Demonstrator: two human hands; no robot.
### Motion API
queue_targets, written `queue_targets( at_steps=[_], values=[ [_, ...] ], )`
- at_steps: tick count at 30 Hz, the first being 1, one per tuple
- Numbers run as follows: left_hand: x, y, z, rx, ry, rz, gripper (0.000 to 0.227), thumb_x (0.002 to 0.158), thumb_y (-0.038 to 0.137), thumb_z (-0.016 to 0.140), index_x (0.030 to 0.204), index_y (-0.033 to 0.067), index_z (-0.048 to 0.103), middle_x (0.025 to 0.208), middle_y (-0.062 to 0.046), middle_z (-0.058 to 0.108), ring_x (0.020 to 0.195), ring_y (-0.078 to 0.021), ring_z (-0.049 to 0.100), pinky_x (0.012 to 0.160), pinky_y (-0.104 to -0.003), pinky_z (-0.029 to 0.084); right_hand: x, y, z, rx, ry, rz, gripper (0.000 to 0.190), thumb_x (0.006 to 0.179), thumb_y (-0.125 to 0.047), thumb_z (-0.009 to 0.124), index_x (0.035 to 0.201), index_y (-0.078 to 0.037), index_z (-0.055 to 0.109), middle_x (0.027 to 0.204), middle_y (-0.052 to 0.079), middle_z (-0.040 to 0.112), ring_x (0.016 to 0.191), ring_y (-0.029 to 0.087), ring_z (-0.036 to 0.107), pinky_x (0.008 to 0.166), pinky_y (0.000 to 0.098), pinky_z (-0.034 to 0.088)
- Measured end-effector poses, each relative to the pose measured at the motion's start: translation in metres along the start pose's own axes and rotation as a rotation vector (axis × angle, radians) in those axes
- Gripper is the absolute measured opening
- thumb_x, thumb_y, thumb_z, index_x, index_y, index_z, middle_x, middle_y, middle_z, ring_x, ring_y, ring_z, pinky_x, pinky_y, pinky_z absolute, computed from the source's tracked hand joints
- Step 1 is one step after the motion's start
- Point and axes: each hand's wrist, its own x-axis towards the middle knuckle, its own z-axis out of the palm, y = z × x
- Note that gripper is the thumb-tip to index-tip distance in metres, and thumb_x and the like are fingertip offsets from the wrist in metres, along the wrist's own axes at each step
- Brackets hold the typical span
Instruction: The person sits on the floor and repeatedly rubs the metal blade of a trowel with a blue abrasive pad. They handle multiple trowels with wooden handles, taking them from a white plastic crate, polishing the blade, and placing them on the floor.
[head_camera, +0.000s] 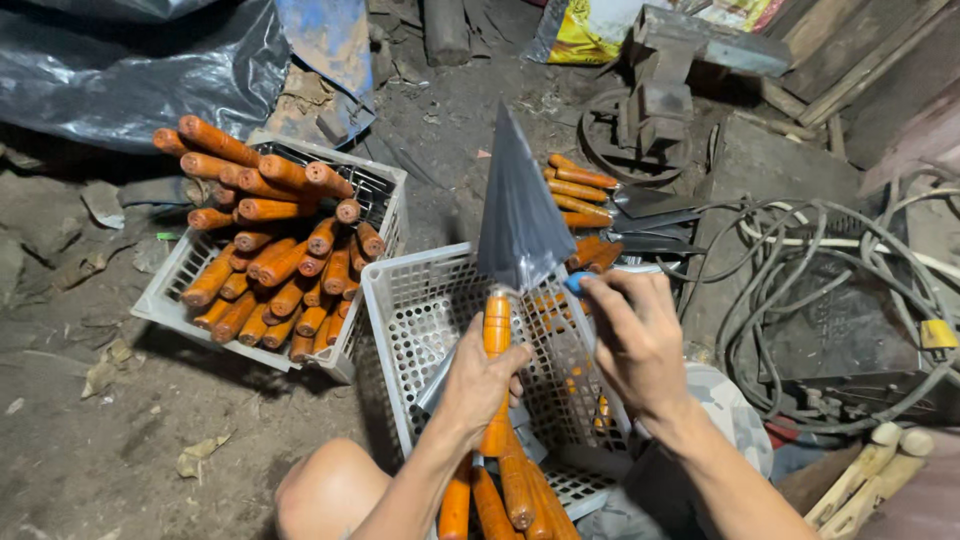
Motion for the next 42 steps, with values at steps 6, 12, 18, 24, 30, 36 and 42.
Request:
queue_targets(
  at_steps=[6,12,18,24,30,36,42],
  values=[
    [-0.009,-0.002,0.013,-0.061,-0.069,0.068,0.040,0.087,0.012,0.069,0.123,0.0053,0.053,0.076,0.000,0.058,0.049,-0.0078,0.053,0.042,-0.024,0.048,0.008,-0.022,0.022,0.127,0.020,-0.014,0.045,0.076,0.009,0.072,0.120,-0.001,0.066,0.111,0.016,0.063,0.098,0.035,0.060,0.084,0.0429,0.051],
    [-0.018,0.004,0.008,-0.152,-0.079,0.067,0.049,0.084,0.012,0.066,0.131,0.0143,0.051,0.073,0.000,0.056,0.048,-0.0076,0.053,0.041,-0.024,0.047,-0.003,-0.017,0.036,0.160,-0.020,-0.018,0.048,0.071,0.008,0.073,0.118,-0.002,0.068,0.106,0.014,0.064,0.096,0.034,0.060,0.083,0.0416,0.052],
    [0.001,0.021,-0.017,-0.163,-0.086,0.227,0.049,0.092,0.019,0.070,0.135,0.0091,0.048,0.092,0.004,0.066,0.067,-0.0035,0.060,0.056,-0.020,0.052,-0.014,-0.005,0.019,0.064,0.044,0.046,0.043,0.070,0.009,0.071,0.112,-0.001,0.069,0.106,0.014,0.065,0.098,0.033,0.061,0.085,0.0417,0.052],
    [0.009,0.012,-0.009,-0.182,-0.129,-0.016,0.035,0.084,0.025,0.074,0.107,0.0062,0.055,0.070,-0.001,0.058,0.047,-0.0123,0.055,0.040,-0.030,0.050,0.015,-0.011,0.007,0.082,0.095,-0.066,0.034,0.081,0.009,0.074,0.113,-0.001,0.070,0.108,0.013,0.066,0.099,0.032,0.062,0.085,0.0404,0.052],
    [-0.007,0.006,-0.004,-0.494,-0.419,-0.200,0.022,0.088,0.023,0.068,0.094,0.0086,0.053,0.069,-0.003,0.058,0.048,-0.0111,0.057,0.041,-0.026,0.050,0.028,-0.021,0.014,0.142,0.110,-0.214,0.035,0.081,0.011,0.072,0.113,-0.002,0.070,0.110,0.011,0.067,0.101,0.031,0.066,0.087,0.0396,0.056],
    [-0.013,0.005,-0.006,-0.590,-0.646,-0.122,0.028,0.096,0.026,0.065,0.083,0.0047,0.052,0.068,-0.004,0.053,0.049,-0.0119,0.056,0.041,-0.026,0.049,0.027,-0.007,0.018,0.218,0.037,-0.211,0.038,0.077,0.014,0.068,0.111,-0.001,0.070,0.109,0.011,0.069,0.099,0.030,0.067,0.084,0.0386,0.057],
    [-0.012,0.010,-0.005,-0.663,-0.663,-0.093,0.022,0.094,0.022,0.064,0.095,0.0036,0.051,0.071,-0.005,0.052,0.048,-0.0132,0.054,0.039,-0.026,0.047,0.027,0.001,0.016,0.190,0.054,-0.122,0.032,0.075,0.012,0.072,0.104,-0.001,0.070,0.105,0.012,0.068,0.101,0.033,0.066,0.086,0.0394,0.054]
  ],
)
